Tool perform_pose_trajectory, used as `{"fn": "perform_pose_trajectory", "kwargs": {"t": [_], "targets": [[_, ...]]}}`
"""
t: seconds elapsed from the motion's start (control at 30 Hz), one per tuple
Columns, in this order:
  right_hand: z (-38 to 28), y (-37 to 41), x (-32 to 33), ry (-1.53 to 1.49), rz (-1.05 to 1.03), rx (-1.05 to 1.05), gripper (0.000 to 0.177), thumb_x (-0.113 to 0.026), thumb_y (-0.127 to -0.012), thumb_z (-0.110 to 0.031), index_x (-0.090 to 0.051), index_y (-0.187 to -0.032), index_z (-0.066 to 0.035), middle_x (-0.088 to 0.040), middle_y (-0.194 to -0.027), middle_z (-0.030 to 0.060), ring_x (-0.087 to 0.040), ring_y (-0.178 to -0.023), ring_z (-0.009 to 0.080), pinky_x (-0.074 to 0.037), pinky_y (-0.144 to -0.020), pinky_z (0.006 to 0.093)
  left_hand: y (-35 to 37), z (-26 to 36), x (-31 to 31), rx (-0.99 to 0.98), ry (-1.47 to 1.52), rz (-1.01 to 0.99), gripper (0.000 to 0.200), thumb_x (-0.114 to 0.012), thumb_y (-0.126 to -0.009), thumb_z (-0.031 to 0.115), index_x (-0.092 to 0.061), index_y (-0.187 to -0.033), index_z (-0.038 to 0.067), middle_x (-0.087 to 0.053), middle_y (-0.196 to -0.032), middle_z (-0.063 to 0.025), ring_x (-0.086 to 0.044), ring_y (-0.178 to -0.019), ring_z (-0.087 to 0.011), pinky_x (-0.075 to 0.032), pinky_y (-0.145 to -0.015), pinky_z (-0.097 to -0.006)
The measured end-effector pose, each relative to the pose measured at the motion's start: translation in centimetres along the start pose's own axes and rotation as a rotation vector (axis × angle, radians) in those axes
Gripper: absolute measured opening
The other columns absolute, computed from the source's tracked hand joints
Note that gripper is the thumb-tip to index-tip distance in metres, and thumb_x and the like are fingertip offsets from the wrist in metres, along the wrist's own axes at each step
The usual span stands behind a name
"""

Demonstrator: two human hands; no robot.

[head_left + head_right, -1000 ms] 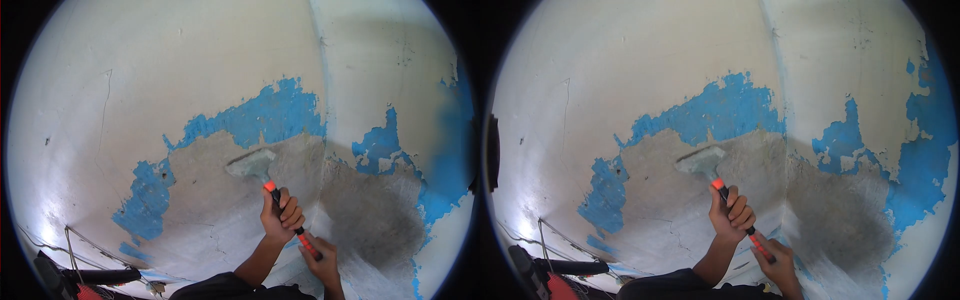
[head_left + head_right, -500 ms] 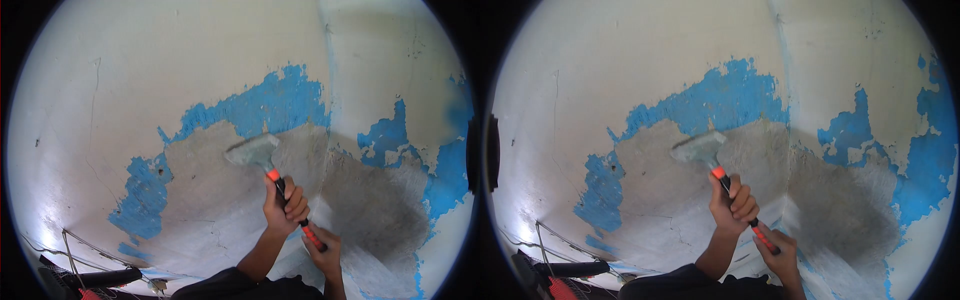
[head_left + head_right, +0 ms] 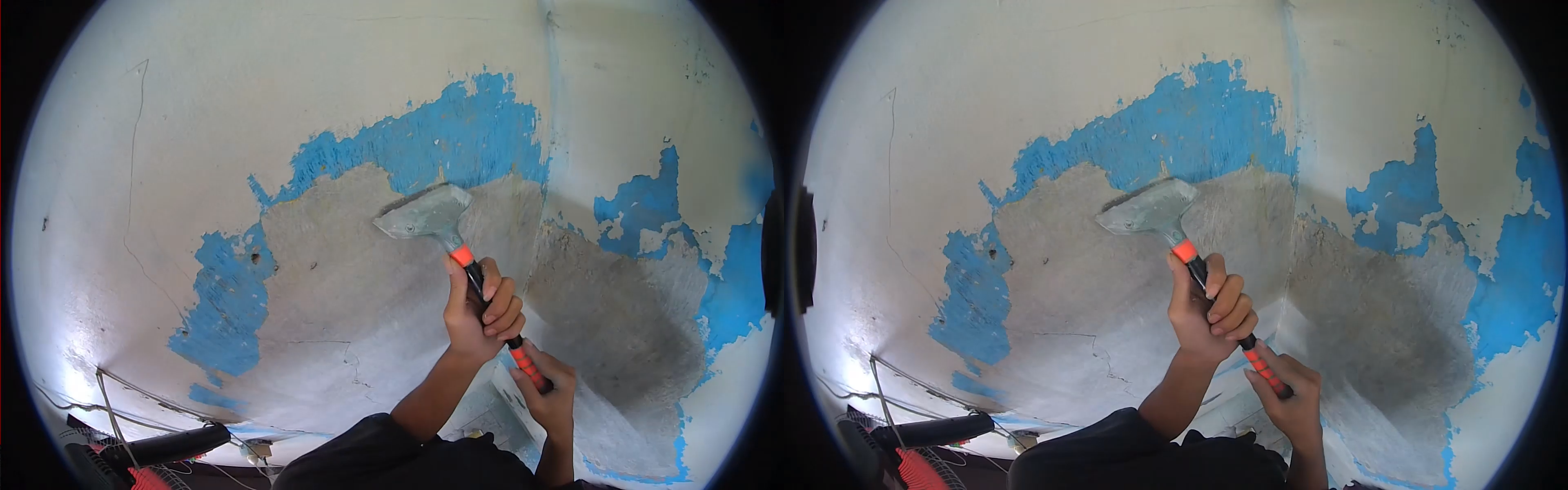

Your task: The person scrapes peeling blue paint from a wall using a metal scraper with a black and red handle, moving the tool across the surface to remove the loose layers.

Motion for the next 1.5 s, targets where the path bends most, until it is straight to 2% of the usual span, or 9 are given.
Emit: {"fn": "perform_pose_trajectory", "kwargs": {"t": [0.27, 0.5, 0.7, 0.87, 1.1, 1.2, 1.3, 1.4, 1.5], "targets": [[0.0, -0.1, -0.7, -0.016, 0.022, 0.05, 0.042, -0.076, -0.076, -0.003, -0.067, -0.116, -0.001, -0.059, -0.066, 0.0105, -0.051, -0.054, 0.0149, -0.041, -0.053, 0.0278, 0.1, 0.7, -0.2, 0.002, -0.052, -0.01, 0.059, -0.022, -0.097, 0.066, -0.041, -0.079, 0.012, -0.033, -0.054, 0.0027, -0.028, -0.04, -0.007, -0.028, -0.038, -0.0246], [1.4, 1.3, -0.9, -0.023, -0.012, 0.013, 0.042, -0.077, -0.075, -0.003, -0.067, -0.116, -0.001, -0.056, -0.064, 0.0095, -0.049, -0.053, 0.0149, -0.04, -0.052, 0.0279, 1.4, -0.2, 1.3, 0.028, -0.025, 0.018, 0.06, -0.022, -0.097, 0.066, -0.041, -0.078, 0.012, -0.032, -0.054, 0.003, -0.028, -0.04, -0.007, -0.028, -0.039, -0.0247], [0.6, -0.4, -0.4, -0.031, 0.004, 0.019, 0.043, -0.078, -0.075, -0.005, -0.067, -0.116, -0.001, -0.057, -0.065, 0.01, -0.05, -0.055, 0.0144, -0.041, -0.053, 0.0273, 0.0, 0.4, 0.1, 0.01, -0.031, 0.008, 0.062, -0.022, -0.096, 0.067, -0.041, -0.077, 0.012, -0.032, -0.054, 0.0031, -0.028, -0.041, -0.0072, -0.028, -0.039, -0.0249], [1.5, 1.0, -1.3, -0.021, 0.003, 0.034, 0.043, -0.077, -0.075, -0.003, -0.067, -0.117, -0.001, -0.057, -0.065, 0.0086, -0.049, -0.054, 0.0126, -0.04, -0.052, 0.0265, 1.2, 0.2, 1.7, 0.045, -0.026, -0.031, 0.062, -0.022, -0.096, 0.067, -0.041, -0.078, 0.012, -0.034, -0.054, 0.0029, -0.029, -0.041, -0.0074, -0.029, -0.04, -0.0251], [-0.5, -0.3, -1.7, -0.037, 0.009, 0.046, 0.043, -0.078, -0.075, -0.004, -0.067, -0.116, -0.001, -0.059, -0.066, 0.0092, -0.051, -0.055, 0.013, -0.041, -0.053, 0.0261, 0.0, 2.1, -0.3, 0.036, -0.03, -0.104, 0.063, -0.02, -0.096, 0.068, -0.042, -0.078, 0.011, -0.034, -0.055, 0.0026, -0.029, -0.041, -0.0073, -0.03, -0.04, -0.025], [0.4, 1.2, -2.2, -0.024, 0.019, 0.064, 0.045, -0.078, -0.075, -0.003, -0.066, -0.118, -0.003, -0.058, -0.065, 0.0086, -0.049, -0.054, 0.0125, -0.04, -0.051, 0.0261, 1.6, 1.5, 1.1, 0.056, -0.016, -0.061, 0.063, -0.019, -0.096, 0.068, -0.042, -0.079, 0.011, -0.034, -0.055, 0.0025, -0.029, -0.041, -0.0073, -0.03, -0.04, -0.0254], [1.0, 2.3, -2.4, -0.021, -0.088, -0.131, 0.045, -0.078, -0.072, -0.003, -0.064, -0.115, 0.006, -0.07, -0.097, 0.0229, -0.069, -0.082, 0.0228, -0.052, -0.075, 0.0304, 2.5, 1.3, 1.7, 0.071, -0.034, -0.028, 0.064, -0.019, -0.095, 0.068, -0.042, -0.079, 0.011, -0.034, -0.055, 0.0025, -0.029, -0.041, -0.0074, -0.03, -0.04, -0.0256], [-0.1, 1.2, -2.7, -0.042, 0.004, 0.025, 0.044, -0.078, -0.074, -0.003, -0.067, -0.117, -0.003, -0.06, -0.067, 0.0109, -0.052, -0.055, 0.014, -0.041, -0.052, 0.0263, 1.7, 2.3, 0.4, 0.065, -0.044, -0.062, 0.064, -0.018, -0.095, 0.069, -0.042, -0.079, 0.011, -0.033, -0.055, 0.0028, -0.03, -0.042, -0.0076, -0.03, -0.041, -0.0255], [-1.4, 1.1, -2.0, -0.014, 0.003, -0.029, 0.044, -0.078, -0.074, -0.003, -0.067, -0.116, -0.003, -0.06, -0.066, 0.0108, -0.052, -0.054, 0.0148, -0.041, -0.052, 0.0266, 1.7, 2.0, 0.0, 0.071, -0.029, -0.036, 0.064, -0.018, -0.095, 0.069, -0.042, -0.079, 0.011, -0.033, -0.055, 0.0029, -0.03, -0.042, -0.0076, -0.03, -0.041, -0.0257]]}}
Point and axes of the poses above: each hand's wrist, its own y-axis away from the middle knuckle, its own x-axis out of the back of the hand, z = x × y, the point moved 1 cm from there along -y, towards the middle knuckle
